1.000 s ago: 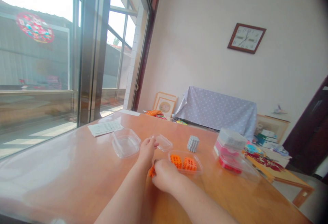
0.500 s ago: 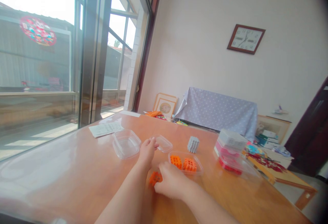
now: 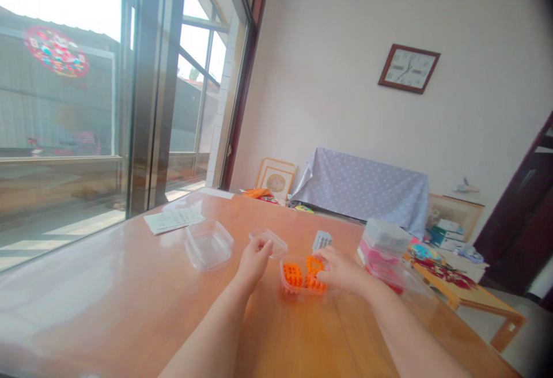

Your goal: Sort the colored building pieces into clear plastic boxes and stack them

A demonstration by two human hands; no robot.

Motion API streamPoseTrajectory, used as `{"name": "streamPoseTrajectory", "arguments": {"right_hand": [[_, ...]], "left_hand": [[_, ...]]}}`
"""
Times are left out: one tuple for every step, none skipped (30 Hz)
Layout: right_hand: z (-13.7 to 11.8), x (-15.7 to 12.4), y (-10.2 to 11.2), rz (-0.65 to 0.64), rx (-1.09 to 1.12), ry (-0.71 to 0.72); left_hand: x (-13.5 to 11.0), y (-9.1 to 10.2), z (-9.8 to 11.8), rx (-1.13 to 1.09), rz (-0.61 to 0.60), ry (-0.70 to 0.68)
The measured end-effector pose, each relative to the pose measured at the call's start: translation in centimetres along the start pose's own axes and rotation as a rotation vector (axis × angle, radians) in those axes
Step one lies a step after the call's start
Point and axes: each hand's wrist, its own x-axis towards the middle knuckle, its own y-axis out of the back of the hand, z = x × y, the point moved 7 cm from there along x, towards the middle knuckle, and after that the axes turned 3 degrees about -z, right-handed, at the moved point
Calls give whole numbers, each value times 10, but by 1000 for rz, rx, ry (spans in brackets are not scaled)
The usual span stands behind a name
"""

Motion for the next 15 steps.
{"name": "streamPoseTrajectory", "arguments": {"right_hand": [[7, 1, -2, -8, 0, 3], [14, 2, -5, -16, 4, 7], [19, 2, -8, -20, 11, 12], [24, 2, -10, -18, 22, 15], [28, 2, -12, -11, 36, 12], [32, 2, -14, -4, 51, 6], [36, 2, -15, 10, 67, -4], [39, 1, -15, 28, 84, -19], [42, 0, -15, 42, 103, -31], [46, 0, -15, 57, 122, -45], [49, -1, -15, 74, 139, -60], [53, -1, -15, 93, 153, -75], [57, -2, -15, 118, 163, -91], [62, -1, -15, 144, 171, -104], [67, 0, -15, 176, 182, -115]], "left_hand": [[-1, -2, 3, 32, -8, -20], [-3, -4, 7, 69, -15, -45], [-5, -6, 11, 109, -23, -72], [-8, -8, 15, 147, -32, -100], [-10, -10, 19, 179, -43, -126], [-13, -13, 23, 204, -52, -152], [-17, -15, 27, 224, -62, -179], [-20, -18, 31, 241, -68, -206], [-24, -20, 36, 260, -74, -239], [-27, -23, 42, 284, -84, -279], [-32, -26, 48, 314, -97, -324], [-36, -29, 54, 350, -117, -372], [-40, -33, 59, 390, -140, -419], [-45, -37, 65, 430, -166, -463], [-48, -41, 69, 470, -195, -502]]}}
